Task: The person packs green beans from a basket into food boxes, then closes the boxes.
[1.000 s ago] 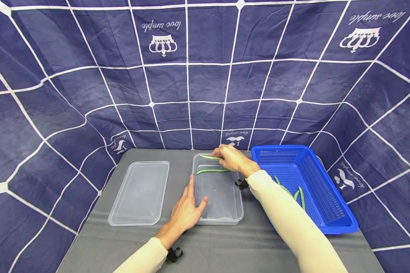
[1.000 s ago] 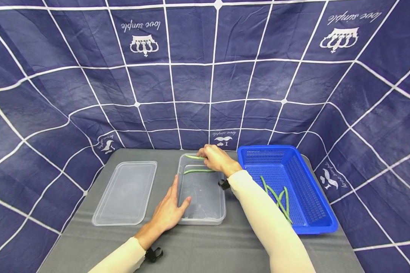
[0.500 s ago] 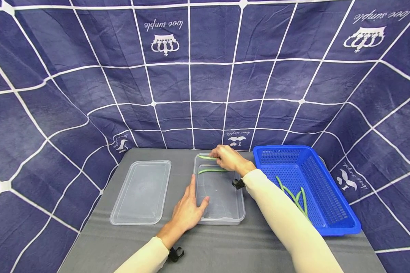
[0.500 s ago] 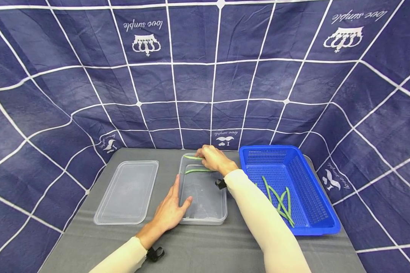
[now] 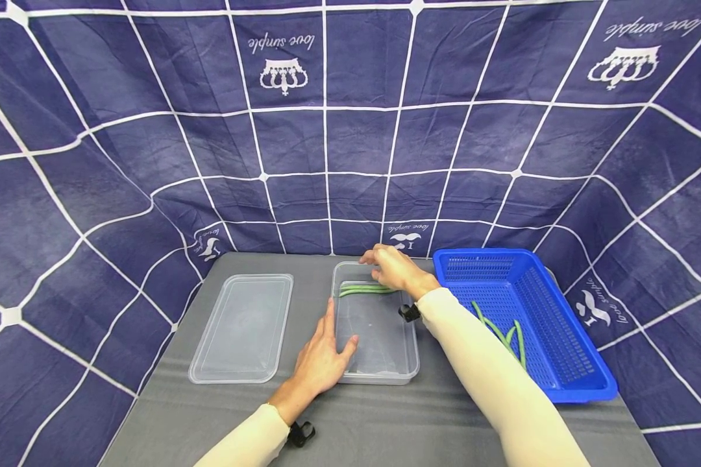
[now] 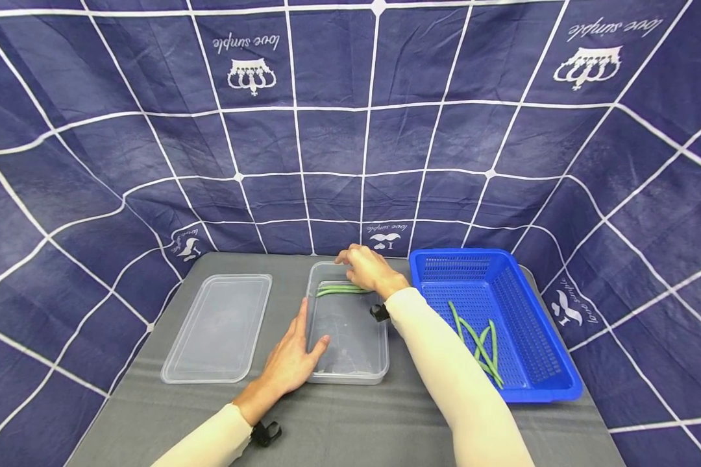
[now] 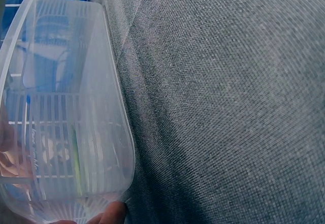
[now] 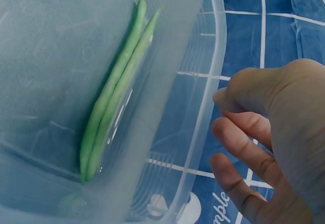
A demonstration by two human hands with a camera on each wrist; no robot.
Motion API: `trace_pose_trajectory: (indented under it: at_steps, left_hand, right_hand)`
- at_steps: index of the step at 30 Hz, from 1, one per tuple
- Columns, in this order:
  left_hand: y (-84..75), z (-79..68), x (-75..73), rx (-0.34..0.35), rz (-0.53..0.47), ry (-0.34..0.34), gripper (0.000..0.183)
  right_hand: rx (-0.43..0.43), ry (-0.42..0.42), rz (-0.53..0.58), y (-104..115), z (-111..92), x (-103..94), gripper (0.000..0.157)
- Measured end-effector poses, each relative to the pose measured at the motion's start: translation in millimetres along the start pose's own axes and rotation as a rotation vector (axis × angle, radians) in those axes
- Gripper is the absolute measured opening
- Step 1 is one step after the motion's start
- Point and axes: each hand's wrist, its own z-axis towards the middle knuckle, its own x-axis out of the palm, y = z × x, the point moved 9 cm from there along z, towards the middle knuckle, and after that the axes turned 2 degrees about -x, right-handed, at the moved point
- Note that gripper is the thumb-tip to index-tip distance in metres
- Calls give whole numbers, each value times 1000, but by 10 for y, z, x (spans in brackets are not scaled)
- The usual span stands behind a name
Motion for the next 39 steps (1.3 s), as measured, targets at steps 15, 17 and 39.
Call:
trace_pose_trajectory:
  at_steps: [15,17,39]
  left_hand:
    - [-14,-5,-30,6,-1,-16,103]
    - [-14,1,-26,7,0,-14,104]
    - [-32,-21,-9,2,12,-19,104]
  right_hand:
    - [-9,-44,-6,53,-224,-230,40]
    - [-8,-48,-10,57,-264,-267,39]
    - [-101,-138,-69,116,-625,-497,34]
